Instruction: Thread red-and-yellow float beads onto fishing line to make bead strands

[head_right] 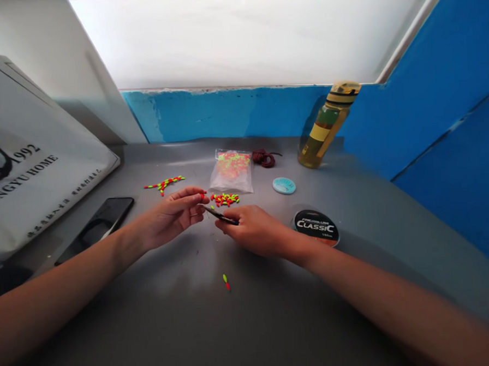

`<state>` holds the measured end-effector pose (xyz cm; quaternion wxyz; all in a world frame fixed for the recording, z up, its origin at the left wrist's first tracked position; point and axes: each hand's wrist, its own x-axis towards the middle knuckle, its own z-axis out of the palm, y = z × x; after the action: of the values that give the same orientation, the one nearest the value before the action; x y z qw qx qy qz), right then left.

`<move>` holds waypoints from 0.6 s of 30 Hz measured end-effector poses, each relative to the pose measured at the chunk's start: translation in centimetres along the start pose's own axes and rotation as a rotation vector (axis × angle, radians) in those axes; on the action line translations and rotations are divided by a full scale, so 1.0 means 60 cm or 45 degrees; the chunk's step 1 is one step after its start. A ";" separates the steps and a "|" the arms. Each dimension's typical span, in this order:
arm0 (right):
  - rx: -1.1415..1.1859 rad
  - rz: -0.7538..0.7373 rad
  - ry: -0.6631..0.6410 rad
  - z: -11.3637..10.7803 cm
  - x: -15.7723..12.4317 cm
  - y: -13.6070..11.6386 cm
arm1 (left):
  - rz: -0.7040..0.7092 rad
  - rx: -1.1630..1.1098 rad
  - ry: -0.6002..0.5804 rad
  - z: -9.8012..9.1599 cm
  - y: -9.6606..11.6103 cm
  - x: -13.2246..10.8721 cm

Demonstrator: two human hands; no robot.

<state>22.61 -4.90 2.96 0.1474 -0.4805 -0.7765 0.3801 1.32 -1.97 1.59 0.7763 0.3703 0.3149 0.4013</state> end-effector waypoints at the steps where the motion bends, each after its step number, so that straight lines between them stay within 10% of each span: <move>1: 0.004 0.005 -0.004 0.000 0.000 0.000 | -0.003 -0.003 0.000 0.000 0.000 0.000; 18: -0.008 0.013 0.012 0.001 0.000 -0.003 | 0.010 0.000 0.016 0.000 0.000 0.001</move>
<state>22.45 -4.94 3.08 0.1474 -0.4866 -0.7746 0.3761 1.35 -1.92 1.58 0.7728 0.3690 0.3181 0.4066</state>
